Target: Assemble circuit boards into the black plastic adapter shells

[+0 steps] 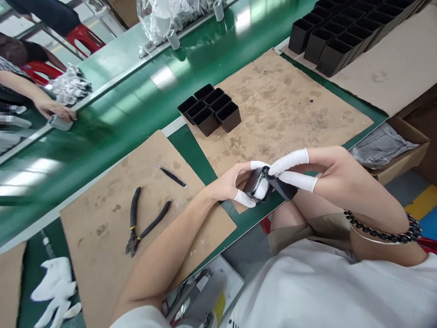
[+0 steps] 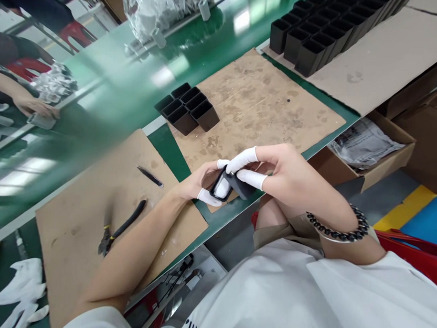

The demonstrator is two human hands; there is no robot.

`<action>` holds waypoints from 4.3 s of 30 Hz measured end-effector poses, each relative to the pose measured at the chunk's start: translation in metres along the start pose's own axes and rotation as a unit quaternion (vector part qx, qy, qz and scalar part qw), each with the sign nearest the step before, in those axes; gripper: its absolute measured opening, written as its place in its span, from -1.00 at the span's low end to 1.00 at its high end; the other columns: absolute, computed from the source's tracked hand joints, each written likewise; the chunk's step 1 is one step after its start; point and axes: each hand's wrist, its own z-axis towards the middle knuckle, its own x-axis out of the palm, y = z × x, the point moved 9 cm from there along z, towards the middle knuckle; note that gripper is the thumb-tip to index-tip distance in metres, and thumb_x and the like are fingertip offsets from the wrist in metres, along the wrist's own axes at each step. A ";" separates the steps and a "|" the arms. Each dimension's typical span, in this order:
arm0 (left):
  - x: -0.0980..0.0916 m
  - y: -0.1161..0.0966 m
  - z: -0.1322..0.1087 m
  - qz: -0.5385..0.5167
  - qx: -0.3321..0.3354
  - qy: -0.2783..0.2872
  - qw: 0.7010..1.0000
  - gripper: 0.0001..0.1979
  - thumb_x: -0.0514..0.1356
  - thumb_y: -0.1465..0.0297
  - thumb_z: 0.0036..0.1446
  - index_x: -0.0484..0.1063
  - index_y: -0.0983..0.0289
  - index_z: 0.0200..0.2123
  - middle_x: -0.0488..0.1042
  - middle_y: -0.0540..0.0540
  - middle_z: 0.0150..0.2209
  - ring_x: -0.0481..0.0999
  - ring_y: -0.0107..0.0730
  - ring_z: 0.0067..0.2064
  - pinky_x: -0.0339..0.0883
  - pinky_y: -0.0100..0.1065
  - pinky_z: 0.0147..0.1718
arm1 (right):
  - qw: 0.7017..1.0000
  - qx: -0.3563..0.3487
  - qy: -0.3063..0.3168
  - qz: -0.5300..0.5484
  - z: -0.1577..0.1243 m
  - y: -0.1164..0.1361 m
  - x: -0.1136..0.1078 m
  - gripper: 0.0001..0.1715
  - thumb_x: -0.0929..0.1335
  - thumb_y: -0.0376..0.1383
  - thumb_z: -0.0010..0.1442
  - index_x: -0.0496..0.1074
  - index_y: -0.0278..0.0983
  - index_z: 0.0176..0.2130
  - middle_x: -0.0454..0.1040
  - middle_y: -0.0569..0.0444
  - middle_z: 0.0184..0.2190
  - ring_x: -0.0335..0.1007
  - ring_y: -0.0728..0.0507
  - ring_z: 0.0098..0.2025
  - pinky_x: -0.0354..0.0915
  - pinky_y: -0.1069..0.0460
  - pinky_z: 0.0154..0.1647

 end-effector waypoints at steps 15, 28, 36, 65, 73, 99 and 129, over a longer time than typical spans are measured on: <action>-0.016 0.006 0.001 -0.013 0.038 -0.053 0.998 -0.29 0.58 0.41 -0.31 0.56 0.18 0.02 0.60 0.14 0.04 0.56 0.05 0.16 0.45 -0.07 0.18 | 0.993 -0.066 0.093 0.033 0.021 -0.008 0.013 -0.77 0.39 -0.20 0.38 0.59 -0.17 -0.31 0.60 0.10 -0.25 0.55 -0.09 -0.21 0.48 -0.02 -0.13; -0.016 0.005 0.001 -0.004 0.046 -0.044 0.998 -0.34 0.58 0.40 -0.29 0.55 0.20 -0.02 0.57 0.17 0.07 0.54 0.12 0.20 0.39 0.01 0.25 | 0.993 -0.071 0.085 0.043 0.017 -0.005 0.014 -0.77 0.39 -0.17 0.38 0.61 -0.15 -0.29 0.60 0.09 -0.23 0.56 -0.10 -0.19 0.49 -0.02 -0.12; -0.017 0.006 0.001 0.000 0.040 -0.051 0.998 -0.35 0.57 0.42 -0.28 0.53 0.21 -0.03 0.58 0.15 0.02 0.57 0.04 0.14 0.45 -0.06 0.18 | 0.992 -0.083 0.085 0.035 0.018 -0.004 0.015 -0.76 0.40 -0.14 0.38 0.62 -0.12 -0.30 0.62 0.10 -0.22 0.56 -0.10 -0.19 0.49 -0.02 -0.12; -0.011 -0.052 -0.048 0.337 0.272 -0.438 0.788 -0.24 0.47 -0.12 -0.07 0.47 0.22 0.08 0.17 -0.17 -0.51 0.34 -0.50 -0.48 0.47 -0.33 -0.33 | 0.982 0.040 0.099 0.153 0.027 -0.064 0.072 -0.37 0.38 -0.49 0.08 0.36 -0.18 0.13 0.62 0.05 0.04 0.62 -0.22 0.05 0.56 -0.14 0.08; -0.016 -0.051 -0.045 0.297 0.270 -0.433 0.807 -0.27 0.47 -0.11 -0.06 0.49 0.23 0.04 0.05 -0.21 -0.55 0.19 -0.56 -0.55 0.35 -0.39 -0.45 | 0.982 0.075 0.105 0.135 0.026 -0.064 0.074 -0.55 0.45 -0.37 0.14 0.42 -0.19 0.04 0.65 0.04 0.00 0.62 -0.24 0.02 0.57 -0.14 0.03; -0.024 0.004 -0.011 0.283 0.002 -0.334 0.899 -0.47 0.20 0.50 0.20 0.25 0.24 0.24 0.37 0.29 0.20 0.40 0.03 0.22 0.30 0.17 0.28 | 0.963 -0.086 -0.145 -0.212 0.296 0.004 -0.051 -0.32 0.50 -0.42 0.02 0.41 -0.23 0.14 0.51 0.01 0.03 0.48 -0.23 0.03 0.44 -0.16 0.16; -0.018 -0.002 -0.013 0.337 0.019 -0.311 0.888 -0.69 0.16 0.55 0.18 0.49 0.17 -0.04 0.51 0.17 0.07 0.52 -0.11 0.08 0.42 -0.02 0.09 | 0.990 -0.085 -0.027 -0.105 0.382 -0.101 0.031 -0.56 0.35 -0.07 0.38 0.46 -0.26 0.12 0.59 0.07 -0.23 0.50 -0.10 -0.19 0.41 -0.07 0.06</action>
